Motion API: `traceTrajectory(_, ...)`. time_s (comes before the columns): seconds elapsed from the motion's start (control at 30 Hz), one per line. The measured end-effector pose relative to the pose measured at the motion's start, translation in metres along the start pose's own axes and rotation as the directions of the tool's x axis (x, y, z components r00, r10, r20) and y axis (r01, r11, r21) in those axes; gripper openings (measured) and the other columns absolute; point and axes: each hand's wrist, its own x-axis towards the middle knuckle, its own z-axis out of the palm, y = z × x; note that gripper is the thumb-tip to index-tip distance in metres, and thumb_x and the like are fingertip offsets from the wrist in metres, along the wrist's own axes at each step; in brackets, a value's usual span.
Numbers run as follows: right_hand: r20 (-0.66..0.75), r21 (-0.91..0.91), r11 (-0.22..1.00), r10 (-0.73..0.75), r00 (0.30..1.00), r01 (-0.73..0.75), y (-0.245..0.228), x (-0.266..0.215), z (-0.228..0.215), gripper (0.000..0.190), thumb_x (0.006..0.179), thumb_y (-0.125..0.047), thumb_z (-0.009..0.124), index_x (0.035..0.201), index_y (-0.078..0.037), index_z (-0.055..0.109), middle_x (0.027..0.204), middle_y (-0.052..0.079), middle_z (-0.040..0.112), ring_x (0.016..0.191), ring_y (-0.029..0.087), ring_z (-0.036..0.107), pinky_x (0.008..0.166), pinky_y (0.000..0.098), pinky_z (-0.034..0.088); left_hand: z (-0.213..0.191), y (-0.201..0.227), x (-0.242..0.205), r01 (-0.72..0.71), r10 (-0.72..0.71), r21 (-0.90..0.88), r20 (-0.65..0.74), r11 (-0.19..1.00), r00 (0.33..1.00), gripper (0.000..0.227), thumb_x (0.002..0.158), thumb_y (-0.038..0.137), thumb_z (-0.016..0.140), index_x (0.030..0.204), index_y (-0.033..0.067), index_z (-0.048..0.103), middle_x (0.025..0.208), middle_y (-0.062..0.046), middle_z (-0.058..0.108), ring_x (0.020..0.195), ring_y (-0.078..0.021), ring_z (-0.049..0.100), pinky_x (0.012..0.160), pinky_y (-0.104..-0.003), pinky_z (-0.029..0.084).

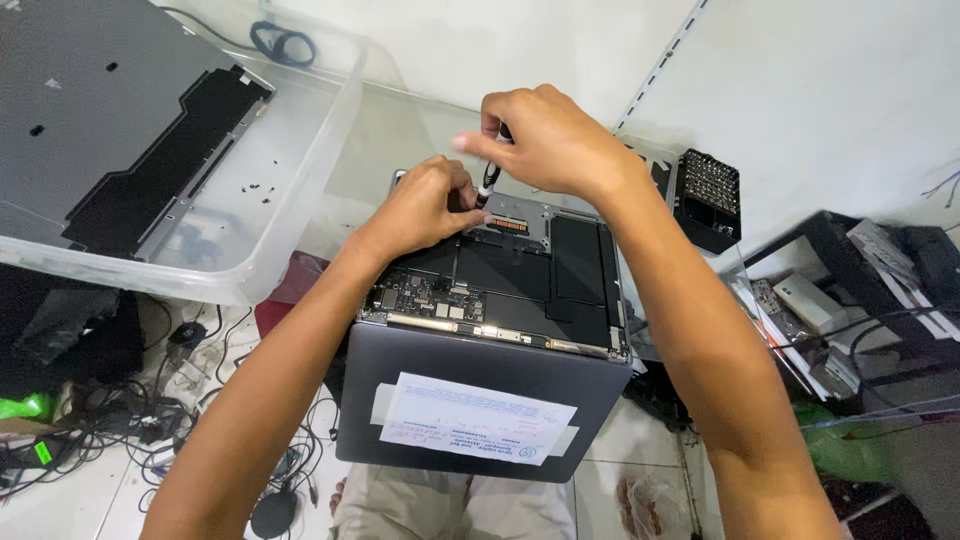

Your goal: The person uses a screwdriver to remove screws from a black electronic device placed on a glass table. They place the removed screws into a plastic container and continue to unscrew and remove components from the device.

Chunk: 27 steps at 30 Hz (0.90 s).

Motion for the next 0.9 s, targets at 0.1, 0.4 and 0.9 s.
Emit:
traceTrajectory(0.1,0.044,0.024,0.997,-0.081,0.996,0.080,0.004,-0.003,-0.003,0.013,0.090,-0.021,0.052,0.100,-0.014,0.057,0.079,0.011,0.064,0.067,0.028,0.054,0.064,0.0418,0.039,-0.007,0.004,-0.003,0.026,-0.026,0.009,0.048,1.000,0.998,0.032,0.075,0.043,0.081,0.083,0.0172,0.064,0.091,0.003,0.070,0.094,-0.0210,0.061,0.080,-0.037,0.044)
traceTrajectory(0.4,-0.044,0.004,0.998,-0.056,0.997,0.057,0.004,0.002,0.006,0.031,0.101,-0.033,0.058,0.083,-0.007,0.058,0.070,0.011,0.060,0.069,0.030,0.051,0.063,0.0421,0.036,0.000,-0.006,-0.001,-0.028,0.028,-0.060,-0.001,0.998,1.000,0.026,0.078,0.025,0.082,0.073,0.0151,0.059,0.079,0.003,0.069,0.081,-0.0214,0.060,0.073,-0.037,0.043)
traceTrajectory(0.9,0.087,0.070,0.986,-0.157,0.984,0.151,0.014,0.002,-0.003,0.023,0.076,-0.013,0.054,0.100,-0.013,0.055,0.084,0.005,0.060,0.070,0.022,0.051,0.063,0.0365,0.038,-0.006,-0.004,-0.002,0.052,-0.049,-0.027,0.089,0.998,0.995,0.035,0.077,0.043,0.078,0.096,0.0147,0.071,0.100,0.001,0.072,0.095,-0.0228,0.062,0.082,-0.038,0.044)
